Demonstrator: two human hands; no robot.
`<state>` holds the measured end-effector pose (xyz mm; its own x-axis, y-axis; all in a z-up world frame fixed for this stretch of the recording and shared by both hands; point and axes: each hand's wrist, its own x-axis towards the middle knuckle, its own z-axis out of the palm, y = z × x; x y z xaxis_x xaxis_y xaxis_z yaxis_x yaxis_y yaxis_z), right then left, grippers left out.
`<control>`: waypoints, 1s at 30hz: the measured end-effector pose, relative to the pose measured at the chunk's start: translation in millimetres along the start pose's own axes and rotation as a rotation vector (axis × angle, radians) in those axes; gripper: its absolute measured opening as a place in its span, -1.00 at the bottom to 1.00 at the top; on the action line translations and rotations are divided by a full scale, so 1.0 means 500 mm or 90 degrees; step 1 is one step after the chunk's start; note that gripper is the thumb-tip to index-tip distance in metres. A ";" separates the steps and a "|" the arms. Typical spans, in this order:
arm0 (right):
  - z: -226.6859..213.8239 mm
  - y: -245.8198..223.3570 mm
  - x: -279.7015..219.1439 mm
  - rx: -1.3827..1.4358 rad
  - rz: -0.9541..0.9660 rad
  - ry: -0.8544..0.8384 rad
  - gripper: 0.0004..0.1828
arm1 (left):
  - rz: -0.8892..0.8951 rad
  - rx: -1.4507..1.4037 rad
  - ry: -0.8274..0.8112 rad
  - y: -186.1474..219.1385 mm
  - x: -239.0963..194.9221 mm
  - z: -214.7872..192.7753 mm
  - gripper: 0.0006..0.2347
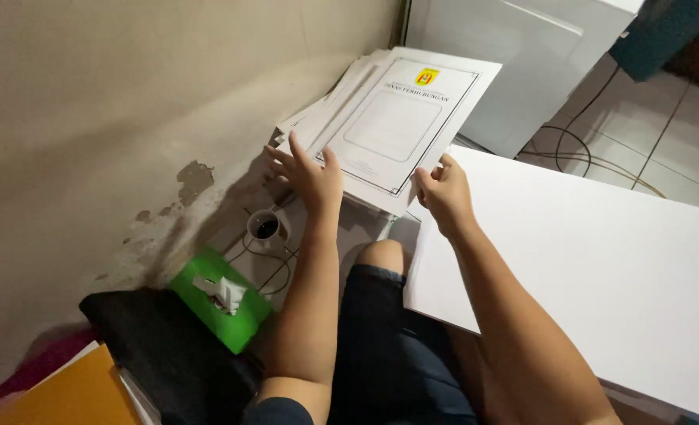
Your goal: The person is creasing white folders and inserting printed documents into them, organizing them into a stack.
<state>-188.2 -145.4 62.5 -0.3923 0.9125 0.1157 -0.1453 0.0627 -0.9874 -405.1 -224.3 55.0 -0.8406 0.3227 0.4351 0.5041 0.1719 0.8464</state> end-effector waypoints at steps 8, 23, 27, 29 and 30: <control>0.099 0.017 -0.018 -0.366 0.049 -0.013 -0.16 | 0.115 0.216 0.035 -0.129 -0.014 0.068 -0.49; -0.642 -0.072 -0.490 -0.897 -0.153 0.426 -0.84 | 0.498 -0.195 -0.546 0.305 -0.584 0.047 -0.79; -0.789 -0.012 -0.623 -1.076 0.000 0.561 -0.77 | 0.601 -0.011 -0.629 0.310 -0.627 0.080 -0.67; -0.805 0.021 -0.652 -1.023 0.147 0.523 -0.62 | 0.562 0.092 -0.740 0.331 -0.624 0.055 -0.59; -0.818 0.035 -0.651 -1.019 0.147 0.524 -0.62 | 0.564 0.096 -0.740 0.329 -0.629 0.061 -0.59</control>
<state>308.6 -276.0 -36.8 0.2959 0.8720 0.3899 0.9538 -0.2477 -0.1699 -51.8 -269.1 48.3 0.3400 0.9103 0.2361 0.8351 -0.4077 0.3693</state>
